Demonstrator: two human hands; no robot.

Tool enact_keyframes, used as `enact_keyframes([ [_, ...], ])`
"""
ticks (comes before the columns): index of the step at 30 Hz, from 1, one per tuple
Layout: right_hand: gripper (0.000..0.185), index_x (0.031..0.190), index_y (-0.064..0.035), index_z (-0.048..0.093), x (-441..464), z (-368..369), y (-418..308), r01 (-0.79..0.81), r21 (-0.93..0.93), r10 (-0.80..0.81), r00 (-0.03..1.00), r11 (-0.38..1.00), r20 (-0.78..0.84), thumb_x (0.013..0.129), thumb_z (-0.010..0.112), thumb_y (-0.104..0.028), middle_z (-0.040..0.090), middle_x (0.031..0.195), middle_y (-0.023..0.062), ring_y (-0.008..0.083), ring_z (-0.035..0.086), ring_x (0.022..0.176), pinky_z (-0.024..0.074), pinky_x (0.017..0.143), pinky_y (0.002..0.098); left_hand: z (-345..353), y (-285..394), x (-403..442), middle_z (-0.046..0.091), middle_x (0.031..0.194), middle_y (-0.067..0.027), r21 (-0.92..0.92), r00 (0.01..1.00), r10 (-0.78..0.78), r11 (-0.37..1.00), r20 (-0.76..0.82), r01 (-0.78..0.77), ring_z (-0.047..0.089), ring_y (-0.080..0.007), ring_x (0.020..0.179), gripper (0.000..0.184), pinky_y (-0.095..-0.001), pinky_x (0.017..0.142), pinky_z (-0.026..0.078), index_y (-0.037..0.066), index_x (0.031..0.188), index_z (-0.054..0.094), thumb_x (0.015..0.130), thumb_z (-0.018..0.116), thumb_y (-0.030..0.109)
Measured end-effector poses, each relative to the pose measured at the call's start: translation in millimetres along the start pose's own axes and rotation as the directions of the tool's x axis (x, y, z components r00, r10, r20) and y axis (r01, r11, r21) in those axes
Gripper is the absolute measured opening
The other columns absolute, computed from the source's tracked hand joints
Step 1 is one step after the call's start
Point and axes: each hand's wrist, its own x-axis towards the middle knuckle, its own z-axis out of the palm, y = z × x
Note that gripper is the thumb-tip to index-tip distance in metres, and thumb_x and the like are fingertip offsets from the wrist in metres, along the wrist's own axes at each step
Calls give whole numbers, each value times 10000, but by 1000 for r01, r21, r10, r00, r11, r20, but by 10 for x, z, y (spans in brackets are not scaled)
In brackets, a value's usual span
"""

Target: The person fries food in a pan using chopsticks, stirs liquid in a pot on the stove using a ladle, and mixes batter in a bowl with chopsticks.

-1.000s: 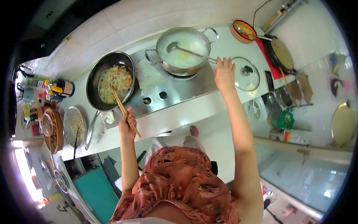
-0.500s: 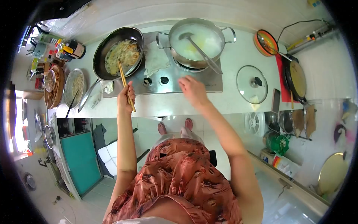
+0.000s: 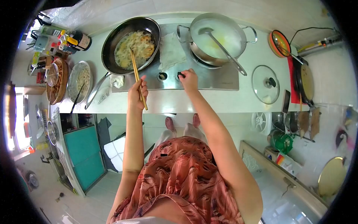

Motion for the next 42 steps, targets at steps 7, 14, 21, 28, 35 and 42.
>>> enact_keyframes([
  [7,123,726,-25,659,-37,29,-23,2,-49,-5,998,999,-65,661,731,-102,559,708,102,260,577,627,462,580,355,-19,54,24,485,733,-26,4,1000,-17,1000,17,17,391,-78,534,254,-203,439,303,-49,1095,529,939,432,126],
  [14,139,751,-31,667,-64,72,-10,-89,-45,85,993,995,-81,671,731,-125,581,758,110,273,587,675,468,616,359,-35,43,58,487,737,-33,8,999,-23,1000,31,23,391,-82,532,255,-204,439,304,-49,1095,529,941,428,127],
  [21,169,863,-80,645,-153,-710,-777,205,-212,-215,976,956,-28,736,700,-177,580,863,73,256,589,774,478,649,346,-88,-36,135,494,754,-38,-81,999,-24,996,21,26,401,-90,557,266,-209,440,307,-51,1105,524,945,428,139],
  [28,308,1042,-34,519,181,-2234,-725,108,-841,-290,955,529,-59,761,632,-88,537,970,102,248,584,890,521,647,351,-59,-48,153,496,765,-32,-155,1000,-7,988,28,11,402,-80,562,260,-193,437,316,-28,1102,534,952,412,147],
  [35,171,925,-20,541,497,-2029,-531,229,-888,-299,948,399,110,758,561,-49,566,852,107,231,640,717,538,567,318,-18,-13,155,487,744,-20,-208,998,-12,978,56,24,386,-64,524,290,-182,411,316,-50,1161,480,967,373,137],
  [42,105,811,-3,616,622,-2461,-583,322,-870,-238,940,374,246,724,564,-31,639,797,156,298,656,722,541,628,372,-66,-37,168,487,751,-8,-223,998,3,975,67,12,392,-60,534,288,-176,420,317,-38,1147,499,968,378,153],
])
